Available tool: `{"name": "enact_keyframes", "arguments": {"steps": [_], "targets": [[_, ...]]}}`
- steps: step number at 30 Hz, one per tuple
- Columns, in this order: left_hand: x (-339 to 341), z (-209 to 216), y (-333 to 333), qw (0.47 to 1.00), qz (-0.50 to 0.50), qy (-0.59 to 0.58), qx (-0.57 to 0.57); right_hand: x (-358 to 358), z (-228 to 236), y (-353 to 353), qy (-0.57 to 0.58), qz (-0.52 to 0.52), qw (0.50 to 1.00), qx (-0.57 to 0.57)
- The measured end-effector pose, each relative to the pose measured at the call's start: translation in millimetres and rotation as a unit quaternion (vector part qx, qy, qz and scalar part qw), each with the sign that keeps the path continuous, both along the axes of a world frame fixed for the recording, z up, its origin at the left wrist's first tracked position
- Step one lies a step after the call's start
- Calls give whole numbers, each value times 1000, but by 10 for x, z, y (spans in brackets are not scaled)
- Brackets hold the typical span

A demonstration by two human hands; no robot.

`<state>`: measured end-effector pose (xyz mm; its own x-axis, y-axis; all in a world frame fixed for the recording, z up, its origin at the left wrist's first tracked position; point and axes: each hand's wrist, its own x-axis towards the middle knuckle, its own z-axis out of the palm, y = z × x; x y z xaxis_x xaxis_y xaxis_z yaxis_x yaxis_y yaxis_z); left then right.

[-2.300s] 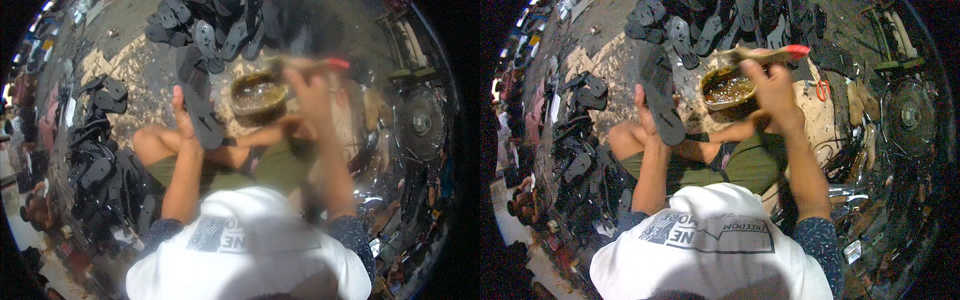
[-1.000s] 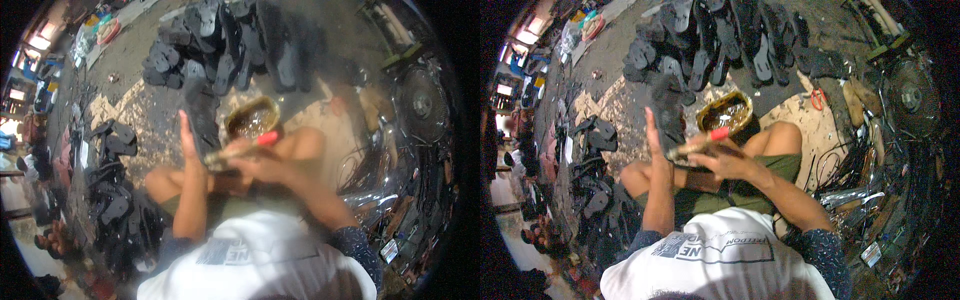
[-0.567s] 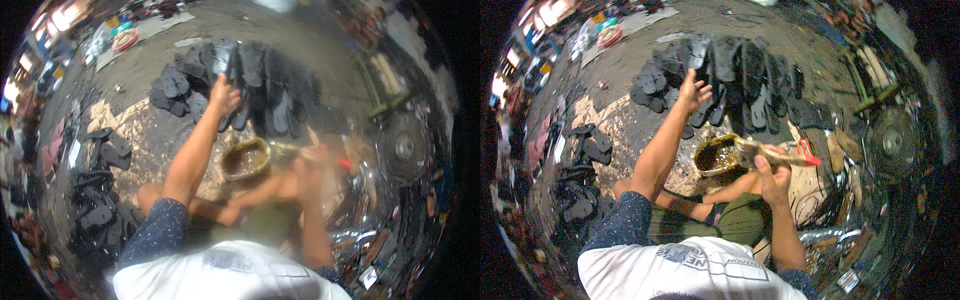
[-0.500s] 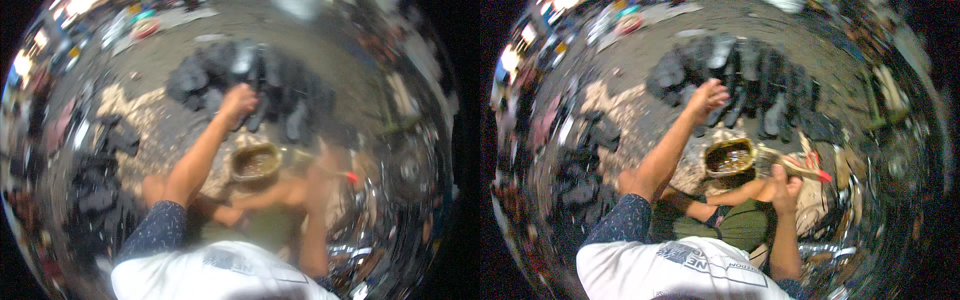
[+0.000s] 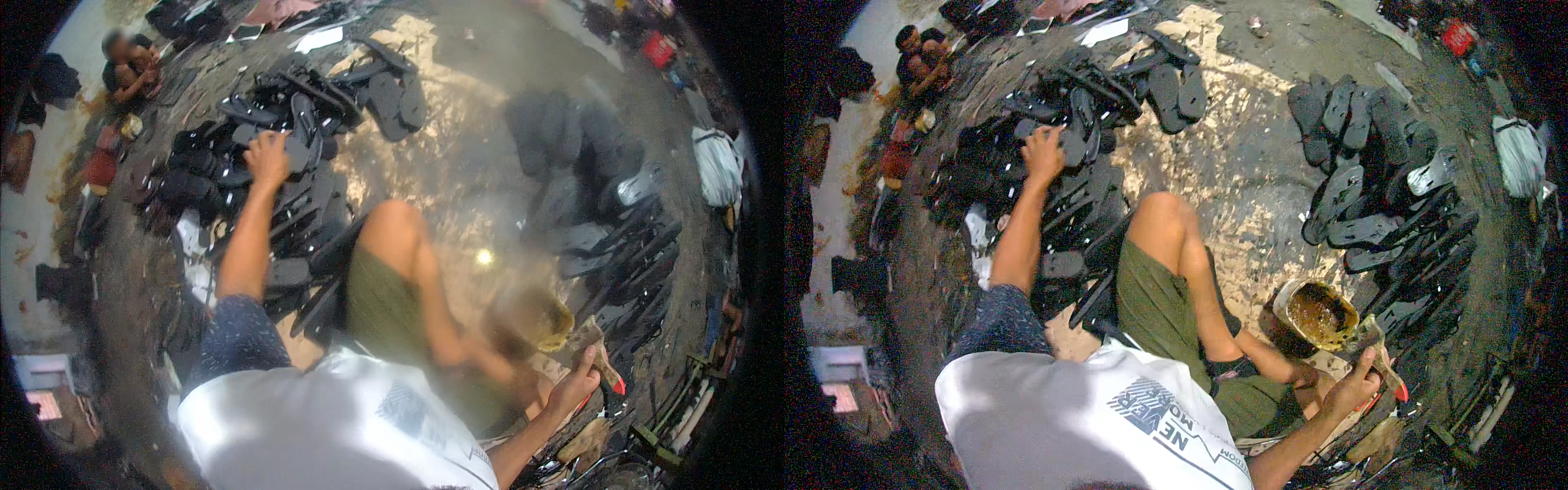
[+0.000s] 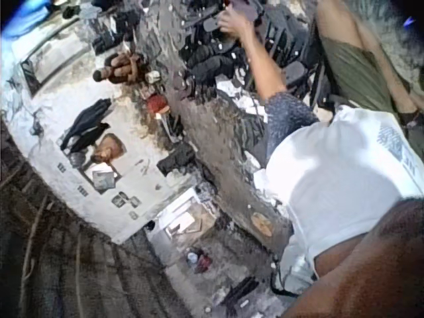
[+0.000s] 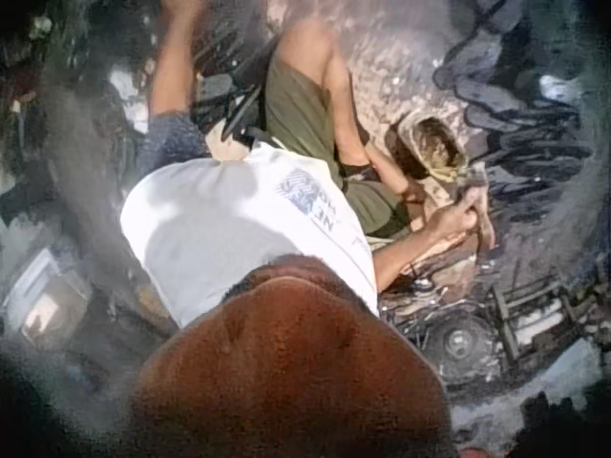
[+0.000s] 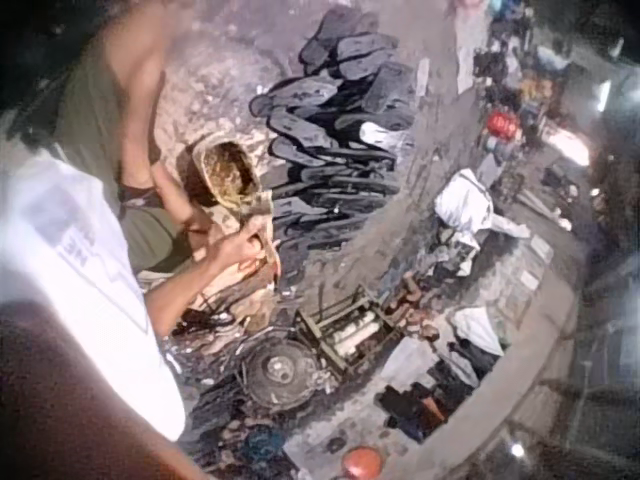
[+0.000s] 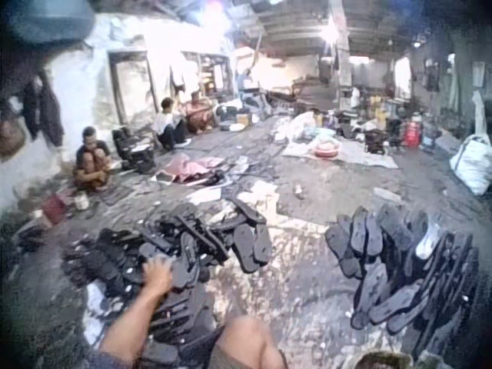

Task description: The person sits on the floor and scrubs black sandals with a brush, repeatedly dipping the brush into a small container of liquid. The person handles multiple sandals one at a time, scrubbing the soles and uppers, then placing them aside.

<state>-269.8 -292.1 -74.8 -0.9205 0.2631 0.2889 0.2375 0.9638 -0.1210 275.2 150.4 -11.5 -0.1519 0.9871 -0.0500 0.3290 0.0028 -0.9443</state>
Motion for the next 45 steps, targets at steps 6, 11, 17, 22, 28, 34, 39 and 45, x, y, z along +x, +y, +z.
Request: {"name": "enact_keyframes", "arguments": {"steps": [6, 11, 17, 22, 28, 34, 39, 45], "targets": [[-731, -83, -558, 954, -225, -6, -199, -123, -90, 70, -95, 93, 991, 18], [-594, 340, -344, 913, -372, -162, -36, -591, -364, 339, -320, 255, 910, 74], [213, 381, 326, 910, -363, -184, 82, -403, -987, 459, -365, 273, 862, 223], [613, 565, 383, 908, -297, -191, 227, -161, 50, 383, 56, 118, 991, 19], [1662, 895, 1127, 893, -376, -189, 159, 673, 344, 706, -499, 110, 852, 111], [1843, 811, 1243, 854, -409, -254, 199, 564, 454, 491, -85, 53, 991, 94], [1892, 734, 619, 813, -179, -375, 407, 376, 110, 326, -38, 91, 993, 63], [1834, 1418, 660, 945, -222, -195, 137, 12, 151, 274, 42, 131, 990, 44]]}}
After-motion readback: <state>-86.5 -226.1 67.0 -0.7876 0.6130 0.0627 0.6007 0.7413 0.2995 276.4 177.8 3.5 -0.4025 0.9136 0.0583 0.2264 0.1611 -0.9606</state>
